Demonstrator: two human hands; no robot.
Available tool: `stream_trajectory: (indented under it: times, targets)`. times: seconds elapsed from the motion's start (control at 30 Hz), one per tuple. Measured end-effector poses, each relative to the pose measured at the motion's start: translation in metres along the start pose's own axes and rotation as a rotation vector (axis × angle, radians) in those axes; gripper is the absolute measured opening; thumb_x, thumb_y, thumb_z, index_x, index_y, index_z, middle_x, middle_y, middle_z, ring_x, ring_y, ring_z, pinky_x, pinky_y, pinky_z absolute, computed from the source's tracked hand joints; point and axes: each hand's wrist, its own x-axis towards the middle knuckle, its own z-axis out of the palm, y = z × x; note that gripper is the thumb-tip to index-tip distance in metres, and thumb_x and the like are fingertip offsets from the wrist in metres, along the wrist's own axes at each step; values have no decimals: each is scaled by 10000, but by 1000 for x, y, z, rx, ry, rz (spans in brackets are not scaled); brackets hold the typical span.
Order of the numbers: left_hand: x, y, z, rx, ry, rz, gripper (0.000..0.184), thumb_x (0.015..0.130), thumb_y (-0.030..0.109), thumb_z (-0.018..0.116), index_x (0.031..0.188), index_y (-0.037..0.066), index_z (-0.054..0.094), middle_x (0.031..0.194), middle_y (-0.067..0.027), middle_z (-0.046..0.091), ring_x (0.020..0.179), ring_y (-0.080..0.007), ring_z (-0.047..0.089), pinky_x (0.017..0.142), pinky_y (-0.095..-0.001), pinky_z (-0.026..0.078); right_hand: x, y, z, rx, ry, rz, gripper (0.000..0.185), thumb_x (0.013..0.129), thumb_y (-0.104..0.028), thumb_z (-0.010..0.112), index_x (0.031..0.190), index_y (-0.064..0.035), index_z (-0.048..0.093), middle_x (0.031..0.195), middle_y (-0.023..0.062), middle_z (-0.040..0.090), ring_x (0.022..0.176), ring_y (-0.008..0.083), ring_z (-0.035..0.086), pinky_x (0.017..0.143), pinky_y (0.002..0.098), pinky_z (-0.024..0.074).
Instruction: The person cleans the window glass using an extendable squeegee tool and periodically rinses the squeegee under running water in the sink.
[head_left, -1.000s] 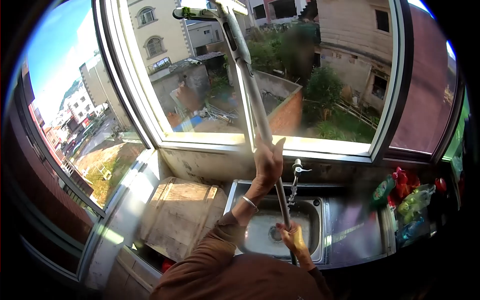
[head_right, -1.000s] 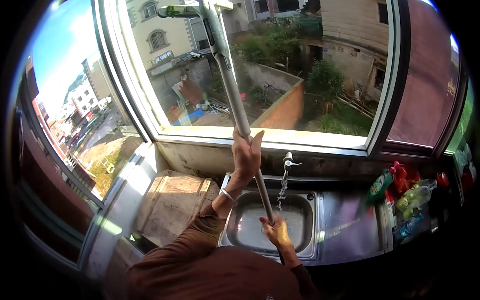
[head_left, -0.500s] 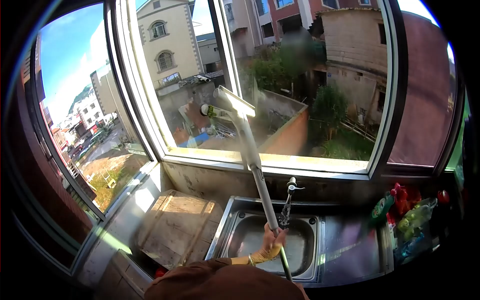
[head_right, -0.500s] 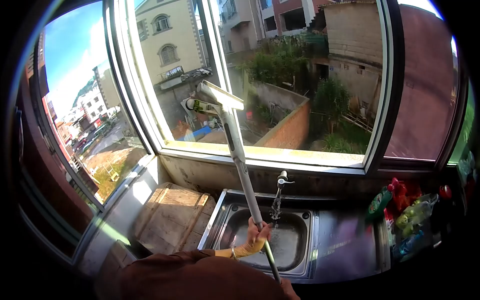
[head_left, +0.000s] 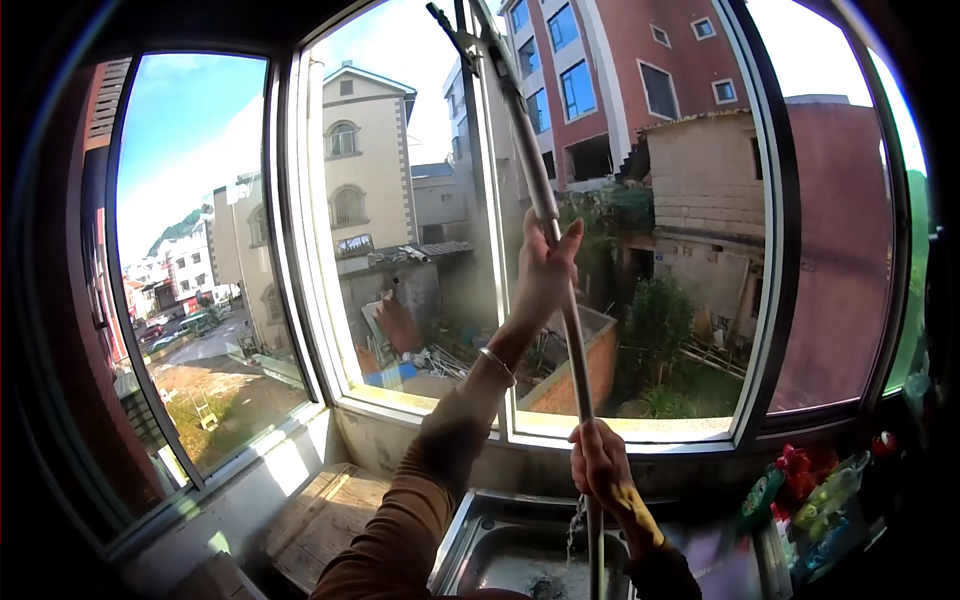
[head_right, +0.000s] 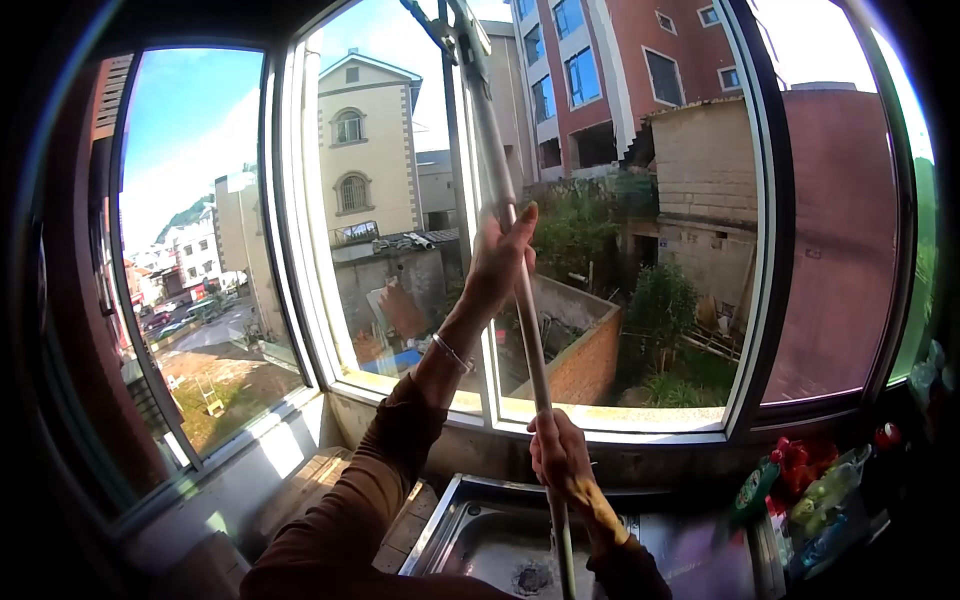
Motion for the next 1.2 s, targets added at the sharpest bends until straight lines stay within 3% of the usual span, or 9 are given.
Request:
stream_trajectory:
  times: [0.07,0.13,0.43,0.73,0.9,0.93,1.13,1.17,1.2]
  targets:
    - [36,23,5,194,60,215,518,936,306,603,1282,72,295,754,-25,474,484,-94,469,403,-238,385,55,-50,7,13,-73,-117,435,1010,-464,396,861,-63,475,521,-22,377,361,62,352,315,239,264]
    - [77,20,7,242,48,310,522,941,207,579,1316,75,240,781,-55,504,468,-105,473,379,-246,388,102,-110,22,12,-83,-186,466,999,-494,401,805,-73,457,488,-30,342,328,64,333,295,252,249]
    - [183,137,-24,114,-26,344,381,930,151,597,1133,38,295,806,-158,512,425,-188,521,338,-318,426,222,-257,86,-162,33,-341,577,870,-703,477,783,-134,442,516,-59,364,365,70,367,353,264,304]
    - [223,99,-40,100,-33,272,354,933,225,625,1081,56,352,672,-59,481,422,-125,482,350,-278,423,263,-247,90,-226,109,-273,587,888,-709,425,759,-137,410,514,-51,329,380,78,331,391,291,324]
    - [224,74,-37,167,80,210,346,935,144,591,1128,71,312,819,-135,562,415,-178,502,305,-311,411,256,-232,84,-222,4,-205,573,888,-702,440,774,-142,408,522,-55,337,380,74,327,390,288,326]
    - [224,66,-36,220,68,186,727,937,169,576,1479,108,94,914,-222,627,517,-285,626,366,-366,506,252,-226,81,-221,6,-187,563,894,-692,442,769,-144,408,522,-56,340,382,71,335,386,286,329]
    - [169,-9,-1,235,128,210,814,950,198,549,1500,90,-41,900,-234,638,603,-296,649,407,-379,485,208,-170,34,-248,30,-38,554,891,-691,454,744,-160,402,508,-59,320,364,70,318,370,278,313]
    - [131,-2,6,60,79,179,792,949,137,541,1493,112,-36,888,-205,592,407,-194,503,312,-333,422,194,-158,26,-254,48,-14,555,889,-694,454,738,-163,397,504,-59,309,357,71,305,359,276,296]
    - [97,4,11,60,54,112,800,951,143,538,1493,85,-48,809,-179,594,405,-185,499,322,-326,426,180,-146,16,-262,65,8,556,888,-696,455,731,-166,393,499,-59,297,349,73,292,348,274,279]
